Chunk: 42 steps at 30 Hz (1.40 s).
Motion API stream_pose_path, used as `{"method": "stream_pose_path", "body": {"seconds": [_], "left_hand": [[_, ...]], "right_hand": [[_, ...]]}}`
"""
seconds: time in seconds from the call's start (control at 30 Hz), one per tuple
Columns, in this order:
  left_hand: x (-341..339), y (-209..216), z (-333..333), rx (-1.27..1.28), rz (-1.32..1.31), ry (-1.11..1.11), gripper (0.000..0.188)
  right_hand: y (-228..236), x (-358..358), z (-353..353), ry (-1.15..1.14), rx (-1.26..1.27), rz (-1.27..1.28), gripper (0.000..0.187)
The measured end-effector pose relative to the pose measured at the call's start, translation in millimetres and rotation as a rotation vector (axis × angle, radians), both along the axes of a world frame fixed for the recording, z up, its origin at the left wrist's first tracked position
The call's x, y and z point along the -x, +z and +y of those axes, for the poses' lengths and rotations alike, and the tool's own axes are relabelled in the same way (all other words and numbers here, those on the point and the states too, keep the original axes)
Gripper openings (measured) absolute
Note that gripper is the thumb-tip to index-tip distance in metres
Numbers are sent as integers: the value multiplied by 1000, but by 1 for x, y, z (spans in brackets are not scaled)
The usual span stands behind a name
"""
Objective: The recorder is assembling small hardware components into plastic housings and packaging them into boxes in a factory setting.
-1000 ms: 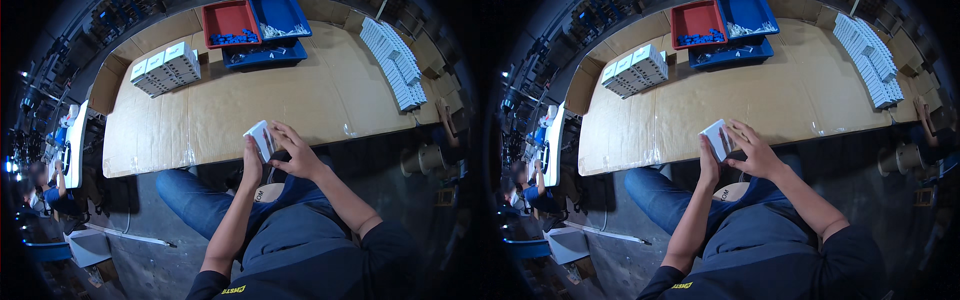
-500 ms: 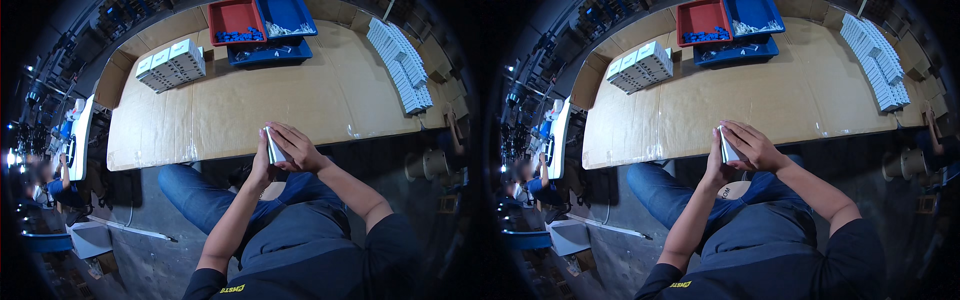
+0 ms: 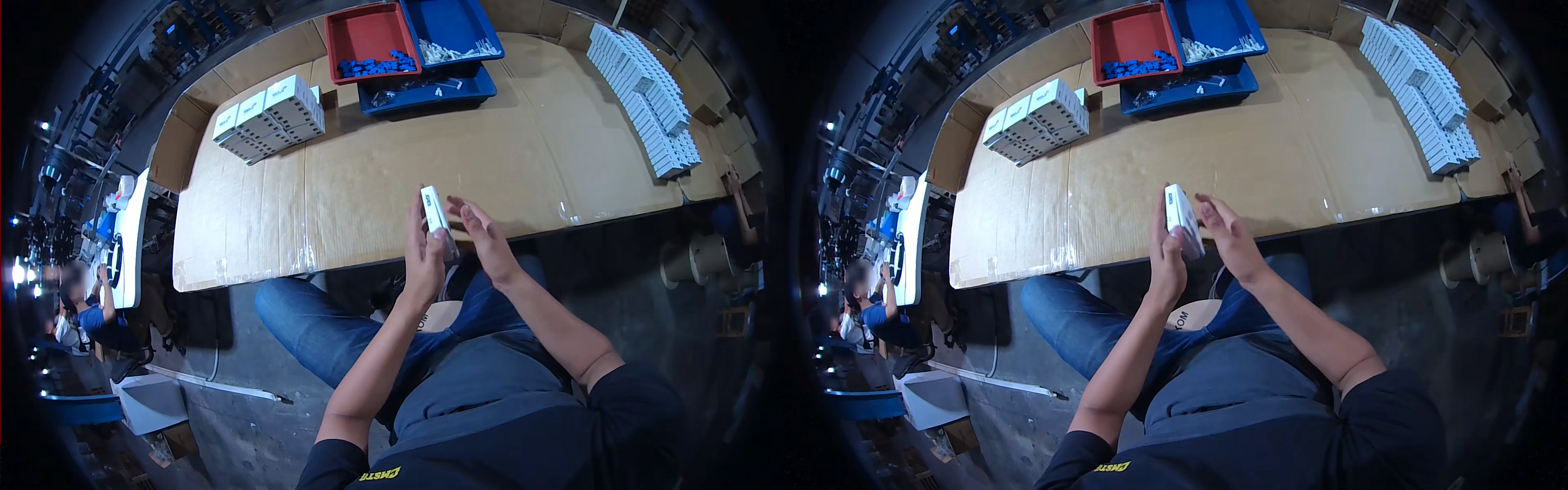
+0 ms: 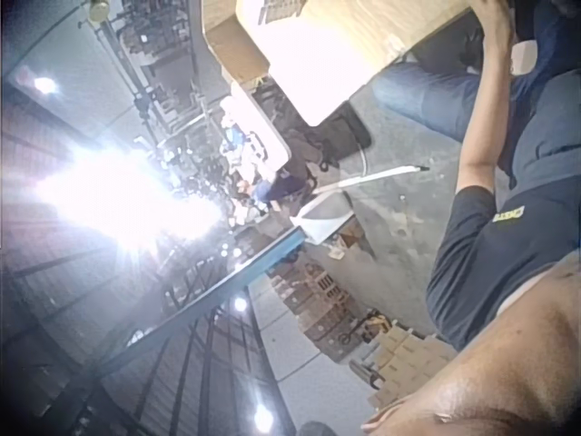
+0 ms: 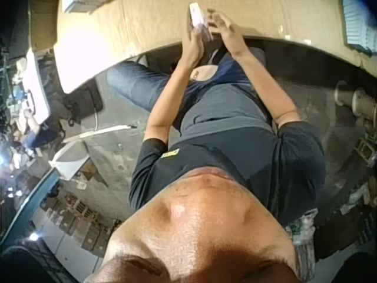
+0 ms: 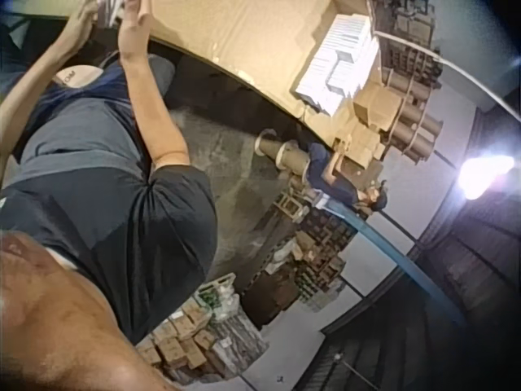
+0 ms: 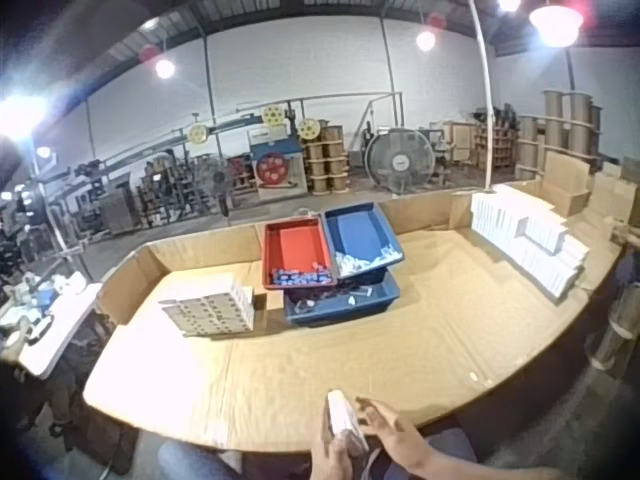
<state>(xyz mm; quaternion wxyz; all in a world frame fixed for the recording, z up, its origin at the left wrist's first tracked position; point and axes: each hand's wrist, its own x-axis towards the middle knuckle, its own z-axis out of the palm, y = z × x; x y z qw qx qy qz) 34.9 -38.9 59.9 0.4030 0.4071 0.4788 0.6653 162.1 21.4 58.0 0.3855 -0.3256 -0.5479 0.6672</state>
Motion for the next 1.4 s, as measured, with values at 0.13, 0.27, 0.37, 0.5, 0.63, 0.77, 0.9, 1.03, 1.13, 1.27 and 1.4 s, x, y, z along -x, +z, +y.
{"method": "stream_pose_path", "body": {"seconds": [0.13, 0.27, 0.37, 0.5, 0.63, 0.77, 0.9, 1.03, 1.13, 1.27, 1.4], "left_hand": [[-1, -23, 1, -177, 176, 99, 95], [1, -25, 0, -212, 298, 254, 96], [7, -30, -1, -202, 338, 270, 91], [11, -35, -4, -168, 310, 310, 85], [14, -36, -6, -186, 299, 311, 82], [15, -39, -7, -166, 271, 306, 83], [18, -42, -5, -178, 257, 315, 80], [32, -51, 13, -186, -536, 198, 71], [38, -43, 37, -91, -520, 160, 60], [59, -66, 60, -65, -195, 96, 54], [81, -61, 58, 155, 502, 156, 65]], "right_hand": [[16, 21, -26, -18, 241, 104, 55], [18, 35, -40, -51, 283, 171, 54], [19, 39, -44, -73, 274, 152, 53], [10, 38, -50, -69, 81, 79, 39], [11, 37, -49, -34, 23, -7, 40], [6, 35, -45, 8, 21, -13, 39], [-9, 32, -31, -79, 183, 24, 36], [-28, 12, 20, -151, 420, 21, 40], [-36, 9, 52, -228, 173, -119, 35], [-60, 7, 98, -308, -357, -454, 32], [-66, -7, 121, -417, -518, -571, 42]]}}
